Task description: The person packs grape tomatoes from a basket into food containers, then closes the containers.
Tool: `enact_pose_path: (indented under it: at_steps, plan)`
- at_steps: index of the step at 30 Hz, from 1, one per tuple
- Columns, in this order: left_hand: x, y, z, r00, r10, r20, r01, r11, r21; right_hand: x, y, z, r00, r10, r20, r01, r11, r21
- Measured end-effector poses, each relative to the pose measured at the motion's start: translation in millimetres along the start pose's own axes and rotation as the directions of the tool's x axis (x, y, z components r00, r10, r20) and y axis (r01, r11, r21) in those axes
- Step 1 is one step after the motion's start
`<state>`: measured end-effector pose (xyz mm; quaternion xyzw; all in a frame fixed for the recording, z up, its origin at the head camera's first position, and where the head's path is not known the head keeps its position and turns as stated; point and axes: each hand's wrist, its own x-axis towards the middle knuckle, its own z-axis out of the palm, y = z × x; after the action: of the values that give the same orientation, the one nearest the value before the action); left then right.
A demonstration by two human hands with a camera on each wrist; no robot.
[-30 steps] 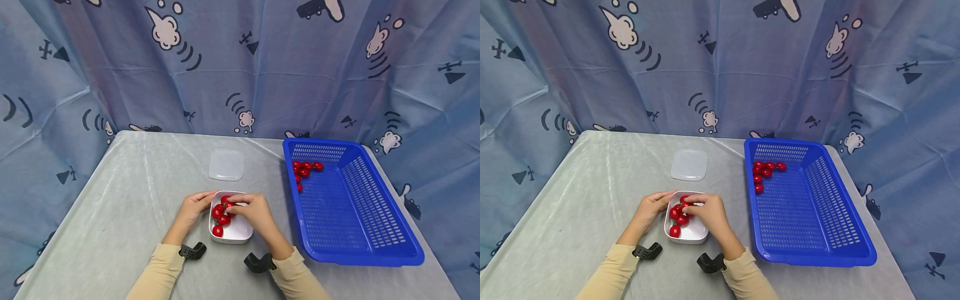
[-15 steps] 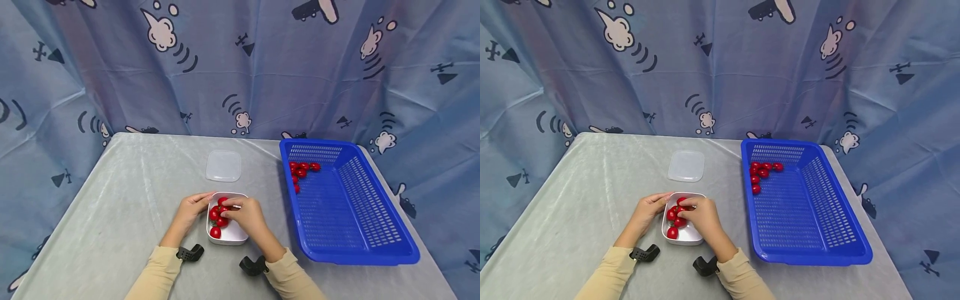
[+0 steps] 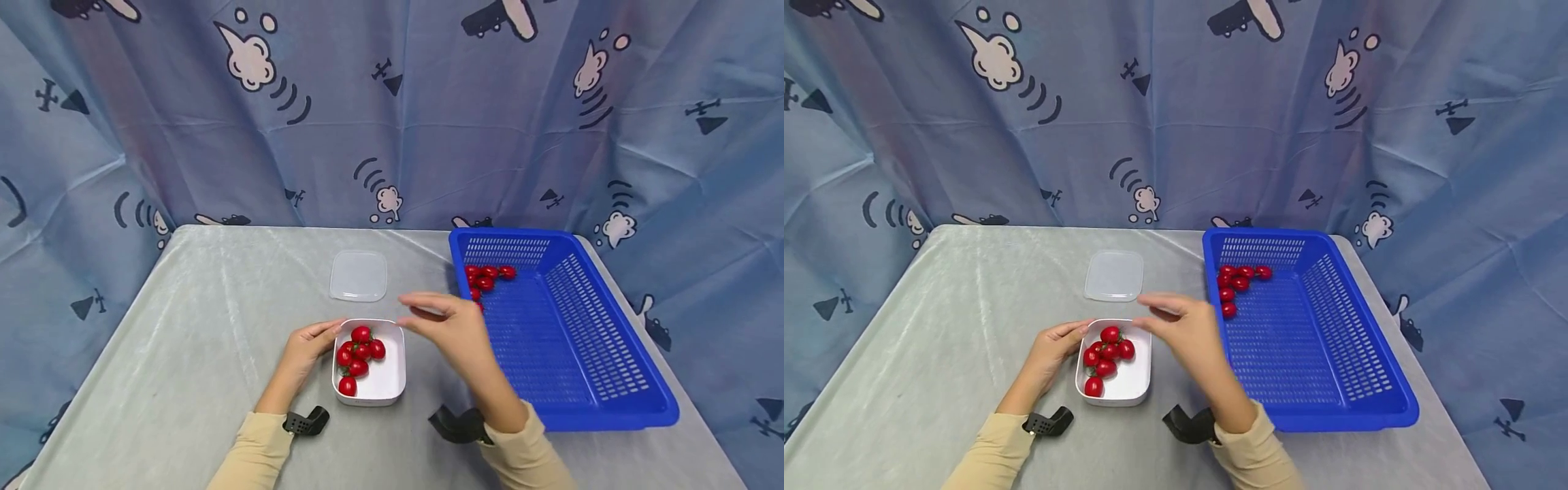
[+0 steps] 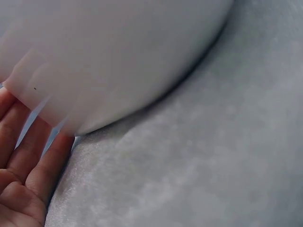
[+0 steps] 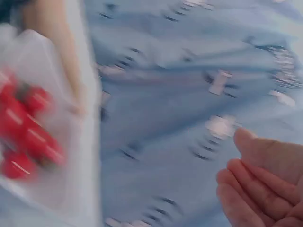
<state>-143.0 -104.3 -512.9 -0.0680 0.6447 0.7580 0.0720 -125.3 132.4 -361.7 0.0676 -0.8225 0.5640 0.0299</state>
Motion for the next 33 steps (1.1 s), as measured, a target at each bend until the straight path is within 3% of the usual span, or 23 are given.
enact_pose_path:
  at_steps: [3, 7, 15, 23, 33]
  plan:
    - [-0.6, -0.1, 0.2, 1.000, 0.006, 0.002, -0.006, 1.000, -0.003, 11.6, -13, -40, 0.998, 0.028, -0.061, -0.030, 0.999, -0.032]
    - [-0.5, 0.8, -0.1, 1.000, 0.003, 0.006, -0.003, 1.000, -0.005, 31.2, -12, -80, 0.992, 0.077, -0.098, -0.089, 0.988, -0.125]
    - [0.0, 1.0, 0.2, 1.000, 0.010, 0.014, -0.010, 1.000, -0.011, 74.4, 34, -129, 0.983, 0.149, -0.109, -0.173, 0.946, -0.272]
    - [-0.3, -0.2, 0.6, 1.000, 0.014, 0.014, -0.014, 1.000, -0.013, 101.6, 88, -148, 0.975, 0.206, -0.084, -0.221, 0.930, -0.295]
    - [-0.4, -0.3, 1.7, 1.000, 0.002, -0.001, -0.002, 1.000, -0.016, 118.4, 120, -156, 0.934, 0.316, -0.168, -0.345, 0.921, -0.183]
